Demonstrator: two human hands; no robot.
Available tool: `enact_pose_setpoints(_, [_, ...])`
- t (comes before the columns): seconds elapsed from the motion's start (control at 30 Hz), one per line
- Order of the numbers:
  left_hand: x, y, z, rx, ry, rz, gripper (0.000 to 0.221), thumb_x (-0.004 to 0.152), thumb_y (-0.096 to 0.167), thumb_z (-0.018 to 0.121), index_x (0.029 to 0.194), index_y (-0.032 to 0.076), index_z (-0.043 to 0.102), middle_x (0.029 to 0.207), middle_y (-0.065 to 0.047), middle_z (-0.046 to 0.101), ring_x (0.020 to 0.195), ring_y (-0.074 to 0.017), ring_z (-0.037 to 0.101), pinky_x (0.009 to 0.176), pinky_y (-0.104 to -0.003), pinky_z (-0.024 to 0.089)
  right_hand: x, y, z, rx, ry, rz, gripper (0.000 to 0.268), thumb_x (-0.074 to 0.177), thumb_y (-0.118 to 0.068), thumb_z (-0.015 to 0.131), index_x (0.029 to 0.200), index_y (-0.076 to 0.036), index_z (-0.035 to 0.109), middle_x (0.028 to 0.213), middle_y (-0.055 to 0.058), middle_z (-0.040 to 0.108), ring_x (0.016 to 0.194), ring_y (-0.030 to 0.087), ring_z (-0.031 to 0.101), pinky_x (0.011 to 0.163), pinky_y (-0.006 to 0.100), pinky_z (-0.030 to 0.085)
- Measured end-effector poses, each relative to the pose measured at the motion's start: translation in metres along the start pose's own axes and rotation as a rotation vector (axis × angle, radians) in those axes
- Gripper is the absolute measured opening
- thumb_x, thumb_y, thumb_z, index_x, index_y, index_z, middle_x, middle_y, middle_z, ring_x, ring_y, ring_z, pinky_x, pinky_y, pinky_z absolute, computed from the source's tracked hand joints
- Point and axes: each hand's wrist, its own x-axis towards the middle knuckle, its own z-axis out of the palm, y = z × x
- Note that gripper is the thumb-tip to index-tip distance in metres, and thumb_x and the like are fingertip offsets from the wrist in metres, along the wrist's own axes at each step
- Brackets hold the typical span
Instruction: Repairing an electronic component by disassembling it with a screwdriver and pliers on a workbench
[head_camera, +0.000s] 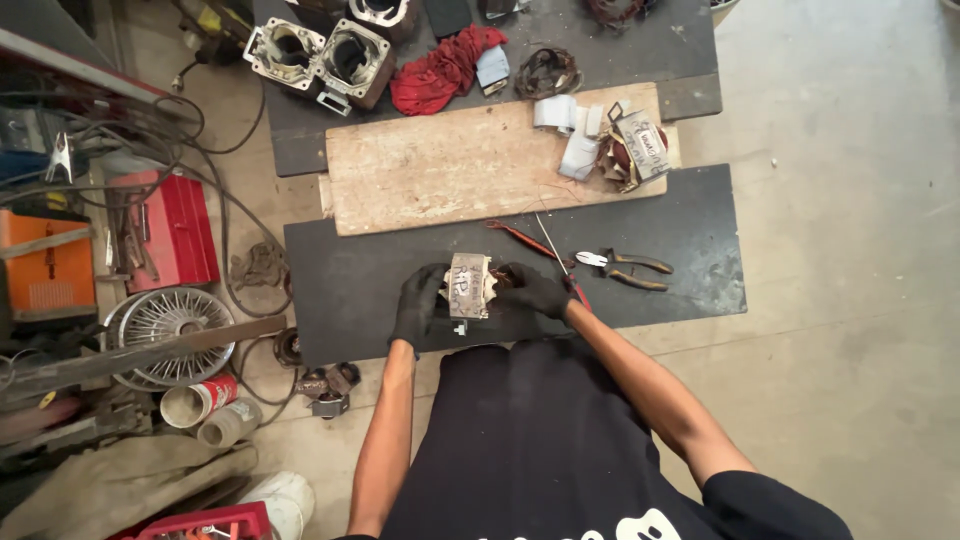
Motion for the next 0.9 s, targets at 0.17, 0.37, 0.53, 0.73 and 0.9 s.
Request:
enact_pose_setpoints(0.17, [-0.007, 0.01, 0.005, -0.032, 0.065, -0.023, 0.04, 0.095, 0.046, 0.065, 0.123, 0.019, 0.074, 0.106, -0.012, 0.075, 0.106, -0.0261, 0.07, 0.098, -0.043, 0.054, -0.006, 0.0, -0.031, -0.2, 0.272, 0.123, 0.067, 0.087, -0.055, 0.076, 0.139, -0.015, 0.064, 0.139, 0.018, 0.064, 0.138, 0.037, 0.053, 0.118, 0.049, 0.039])
enact_pose_setpoints(0.37, [-0.004, -0.001, 0.007, -0.197, 0.062, 0.048, 0.039, 0.093, 0.035, 0.075, 0.123, 0.009, 0.074, 0.109, -0.014, 0.074, 0.1, -0.0239, 0.066, 0.097, -0.042, 0.053, -0.016, -0.012, -0.064, -0.437, 0.334, 0.155, 0.057, 0.094, -0.063, 0.064, 0.142, -0.031, 0.061, 0.135, 0.006, 0.068, 0.132, 0.031, 0.058, 0.113, 0.046, 0.045])
enact_pose_setpoints(0.53, [-0.001, 0.012, -0.005, -0.097, -0.04, 0.08, 0.038, 0.094, 0.034, 0.073, 0.124, 0.012, 0.074, 0.114, -0.016, 0.074, 0.107, -0.0282, 0.071, 0.098, -0.044, 0.054, -0.042, -0.061, -0.034, -0.345, 0.211, 0.094, 0.057, 0.093, -0.049, 0.066, 0.144, -0.025, 0.059, 0.136, 0.015, 0.067, 0.134, 0.037, 0.056, 0.114, 0.049, 0.043])
enact_pose_setpoints(0.73, [0.003, 0.036, -0.014, 0.035, -0.124, 0.081, 0.042, 0.089, 0.033, 0.076, 0.123, 0.008, 0.074, 0.11, -0.018, 0.075, 0.099, -0.03, 0.074, 0.092, -0.044, 0.057, -0.024, -0.032, -0.032, -0.249, 0.232, 0.098, 0.045, 0.097, -0.051, 0.066, 0.13, -0.021, 0.071, 0.126, 0.016, 0.072, 0.125, 0.037, 0.062, 0.11, 0.049, 0.046])
enact_pose_setpoints(0.9, [0.002, 0.061, -0.024, 0.156, -0.236, 0.081, 0.051, 0.084, 0.038, 0.077, 0.124, 0.007, 0.072, 0.11, -0.019, 0.076, 0.098, -0.0312, 0.076, 0.09, -0.044, 0.059, -0.005, -0.014, -0.027, -0.415, 0.281, 0.066, 0.039, 0.096, -0.042, 0.067, 0.126, -0.018, 0.073, 0.122, 0.018, 0.073, 0.124, 0.04, 0.062, 0.109, 0.052, 0.046])
